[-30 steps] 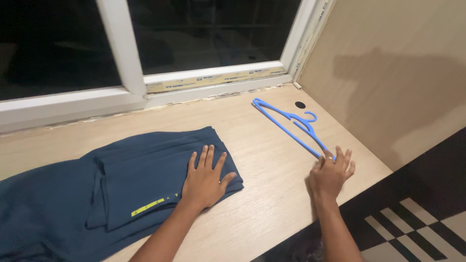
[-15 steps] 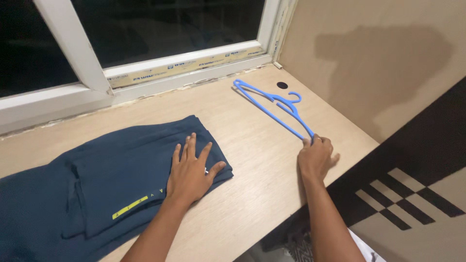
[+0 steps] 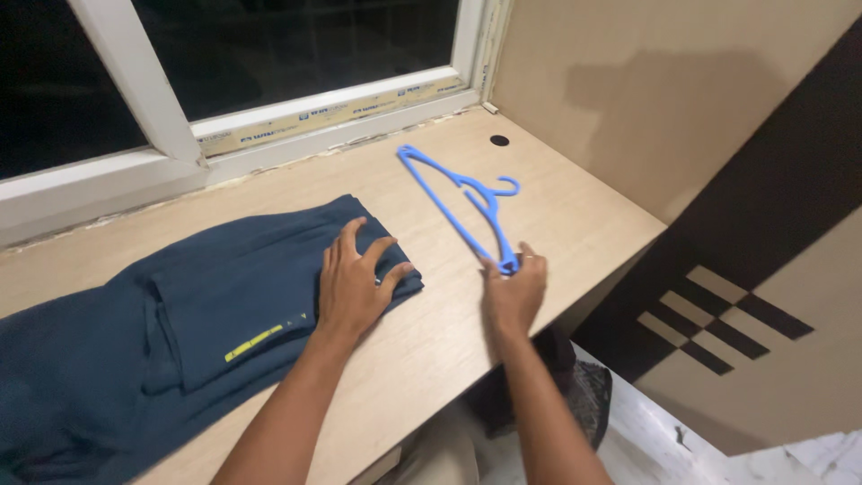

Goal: The person folds a pair of dark blue sweatpants on a desk, places them on a blue hanger, and hangs them in a wardrobe. They then fold a light blue hoodie, place it on a hanger, and hang it in the wardrobe.

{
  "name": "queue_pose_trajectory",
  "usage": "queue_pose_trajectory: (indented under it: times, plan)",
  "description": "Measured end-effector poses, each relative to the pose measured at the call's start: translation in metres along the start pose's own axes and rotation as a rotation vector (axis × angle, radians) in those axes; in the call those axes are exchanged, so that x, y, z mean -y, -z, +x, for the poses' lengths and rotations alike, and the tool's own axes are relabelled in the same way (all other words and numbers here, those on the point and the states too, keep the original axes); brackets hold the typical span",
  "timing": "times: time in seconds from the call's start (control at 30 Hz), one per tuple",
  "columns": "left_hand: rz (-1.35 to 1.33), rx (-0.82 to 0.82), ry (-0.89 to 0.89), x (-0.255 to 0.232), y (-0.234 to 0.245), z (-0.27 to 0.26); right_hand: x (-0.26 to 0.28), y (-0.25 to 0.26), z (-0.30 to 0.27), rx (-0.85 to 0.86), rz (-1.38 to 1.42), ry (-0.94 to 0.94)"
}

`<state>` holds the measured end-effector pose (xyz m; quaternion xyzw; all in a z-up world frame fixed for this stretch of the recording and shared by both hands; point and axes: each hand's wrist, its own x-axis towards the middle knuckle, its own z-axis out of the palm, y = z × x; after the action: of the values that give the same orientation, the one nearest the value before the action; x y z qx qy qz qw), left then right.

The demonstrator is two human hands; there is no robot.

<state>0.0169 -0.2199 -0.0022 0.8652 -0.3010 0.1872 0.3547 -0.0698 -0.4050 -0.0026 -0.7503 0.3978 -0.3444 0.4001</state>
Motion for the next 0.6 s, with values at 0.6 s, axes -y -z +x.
queue_pose_trajectory:
  times: [0.6]
  plan:
    - [0.018,0.167,-0.003,-0.008,0.005,-0.047,-0.018,0.002,-0.026,0.072,-0.121,0.352]
